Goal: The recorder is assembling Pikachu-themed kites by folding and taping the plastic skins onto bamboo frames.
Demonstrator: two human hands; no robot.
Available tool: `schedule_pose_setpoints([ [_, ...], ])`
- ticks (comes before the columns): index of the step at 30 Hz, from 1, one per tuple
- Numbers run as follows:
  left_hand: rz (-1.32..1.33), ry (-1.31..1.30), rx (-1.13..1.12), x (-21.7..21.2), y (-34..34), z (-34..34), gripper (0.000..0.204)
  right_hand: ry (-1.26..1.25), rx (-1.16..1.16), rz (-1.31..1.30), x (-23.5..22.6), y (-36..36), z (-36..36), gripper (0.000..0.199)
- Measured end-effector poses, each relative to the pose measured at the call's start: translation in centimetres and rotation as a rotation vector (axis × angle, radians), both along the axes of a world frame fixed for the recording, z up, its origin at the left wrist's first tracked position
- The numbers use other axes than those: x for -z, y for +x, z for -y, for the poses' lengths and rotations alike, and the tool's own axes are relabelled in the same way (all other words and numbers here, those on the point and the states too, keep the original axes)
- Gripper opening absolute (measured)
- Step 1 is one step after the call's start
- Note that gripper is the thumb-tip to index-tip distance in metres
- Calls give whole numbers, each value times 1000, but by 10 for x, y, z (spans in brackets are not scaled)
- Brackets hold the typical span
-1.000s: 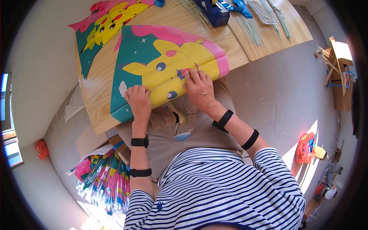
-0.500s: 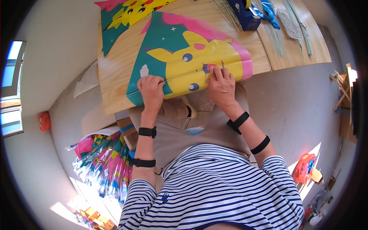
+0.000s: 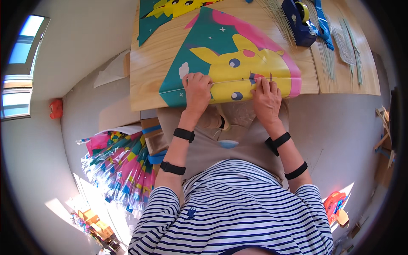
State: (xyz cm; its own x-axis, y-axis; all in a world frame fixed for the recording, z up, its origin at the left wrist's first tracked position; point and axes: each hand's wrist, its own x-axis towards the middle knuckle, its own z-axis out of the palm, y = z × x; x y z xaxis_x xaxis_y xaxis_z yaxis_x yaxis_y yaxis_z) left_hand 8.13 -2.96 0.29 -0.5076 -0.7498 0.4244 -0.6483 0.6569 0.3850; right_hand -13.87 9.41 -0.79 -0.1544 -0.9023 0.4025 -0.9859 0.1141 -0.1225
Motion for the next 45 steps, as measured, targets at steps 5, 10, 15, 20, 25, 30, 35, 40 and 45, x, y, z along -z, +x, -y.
schedule_pose_setpoints([
  [5,14,-5,-34,-4,12,-7,12,-6,8,-28,2,0,0,52],
  [10,2,15,-68,-3,31,-18,20,-2,11,-53,2,0,0,52],
  [15,-61,71,-56,5,35,-23,25,-4,12,-60,0,2,1,51],
  [20,-39,20,-62,-2,33,-24,29,1,11,-71,3,0,0,51],
  [25,-14,33,-71,-3,34,-25,29,0,3,-65,1,0,-1,52],
  [30,44,0,-71,0,35,-29,31,9,4,-63,1,1,-1,52],
  [35,121,23,-89,1,35,-33,35,-10,-4,-67,7,-4,-2,53],
  [40,134,24,-93,1,38,-33,39,-7,-4,-51,3,-2,-1,54],
  [45,157,-6,-112,-8,33,-39,39,-29,-4,-56,4,-1,0,53],
])
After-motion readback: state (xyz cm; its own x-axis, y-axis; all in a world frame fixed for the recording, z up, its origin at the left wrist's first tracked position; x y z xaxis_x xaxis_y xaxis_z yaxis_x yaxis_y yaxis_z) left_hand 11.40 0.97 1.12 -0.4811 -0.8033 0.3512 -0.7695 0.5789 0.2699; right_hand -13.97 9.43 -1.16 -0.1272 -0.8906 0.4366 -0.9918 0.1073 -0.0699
